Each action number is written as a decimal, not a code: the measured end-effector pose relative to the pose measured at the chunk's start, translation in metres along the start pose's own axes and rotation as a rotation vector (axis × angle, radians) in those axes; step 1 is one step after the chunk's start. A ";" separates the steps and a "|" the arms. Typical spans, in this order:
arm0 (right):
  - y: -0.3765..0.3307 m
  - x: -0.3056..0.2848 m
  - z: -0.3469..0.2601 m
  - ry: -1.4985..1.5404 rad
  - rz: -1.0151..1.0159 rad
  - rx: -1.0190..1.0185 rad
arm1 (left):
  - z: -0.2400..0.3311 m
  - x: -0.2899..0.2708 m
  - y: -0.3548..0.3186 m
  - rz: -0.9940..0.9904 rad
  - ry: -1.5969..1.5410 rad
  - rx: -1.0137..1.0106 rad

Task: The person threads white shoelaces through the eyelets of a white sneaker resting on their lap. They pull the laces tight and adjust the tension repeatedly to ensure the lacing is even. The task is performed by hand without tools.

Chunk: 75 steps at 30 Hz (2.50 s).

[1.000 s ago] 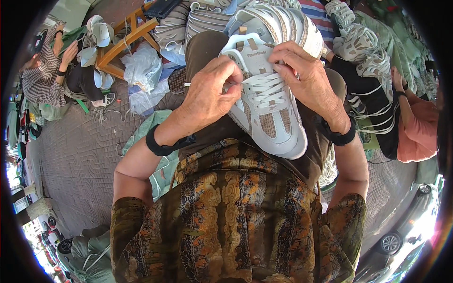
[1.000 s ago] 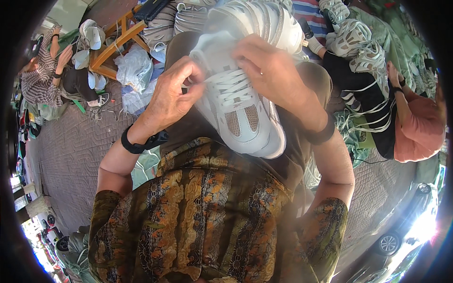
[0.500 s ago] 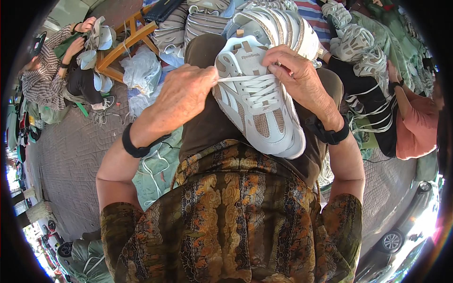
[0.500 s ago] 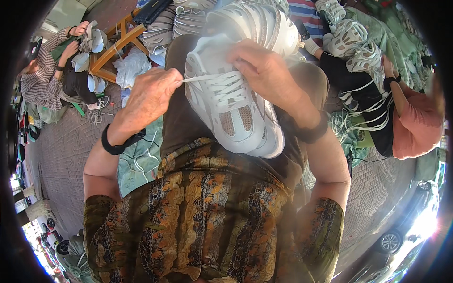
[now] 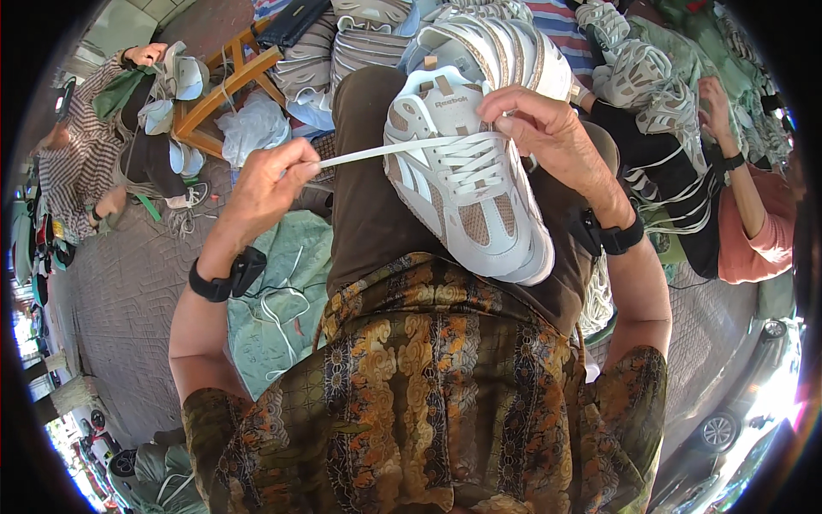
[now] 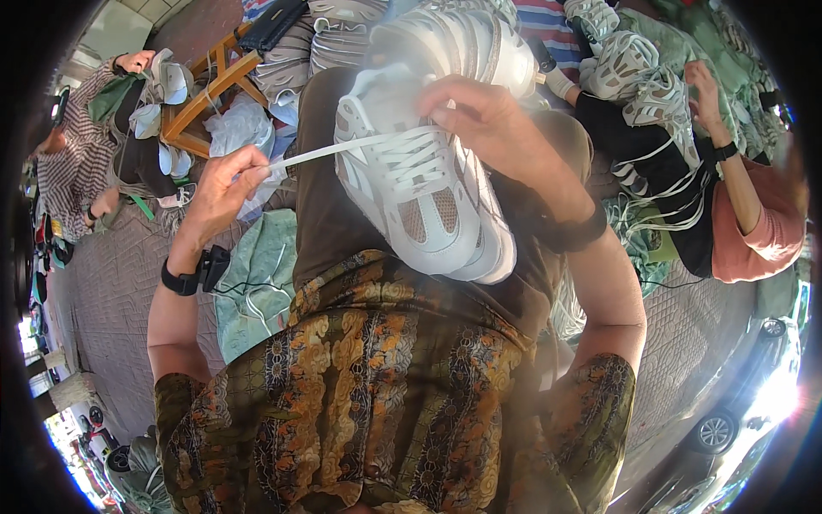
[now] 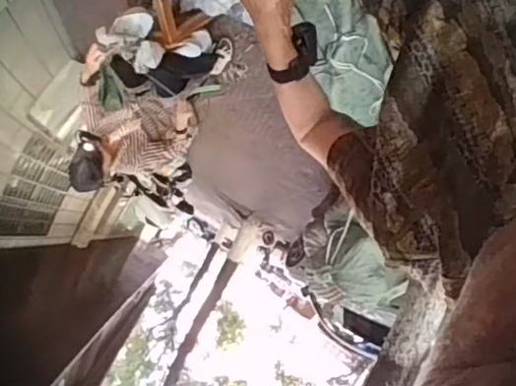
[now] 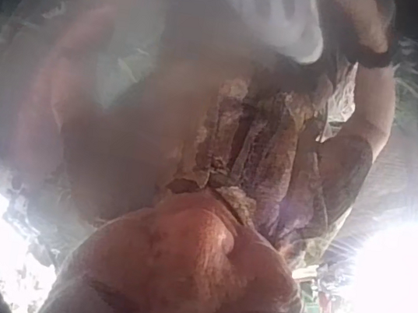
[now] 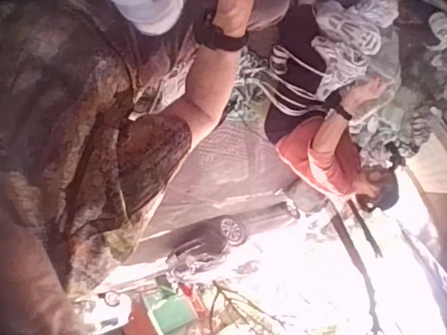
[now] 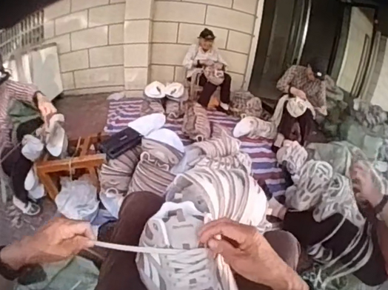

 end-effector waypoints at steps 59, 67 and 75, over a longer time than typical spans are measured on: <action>0.015 0.010 -0.052 0.166 -0.117 0.157 | 0.110 0.066 0.080 -0.117 -0.489 0.109; 0.015 0.011 -0.042 0.051 -0.182 0.181 | 0.099 0.067 0.074 -0.113 -0.453 0.125; 0.007 0.003 -0.023 -0.075 -0.015 0.008 | 0.087 0.067 0.091 0.072 -0.375 0.255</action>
Point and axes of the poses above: each hand's wrist, its own y-axis towards the middle knuckle, its own x-axis out of the palm, z = x × y, the point moved 1 cm from there along y, towards the middle knuckle, and after that the axes turned 10 degrees about z, right-handed, at the moved point
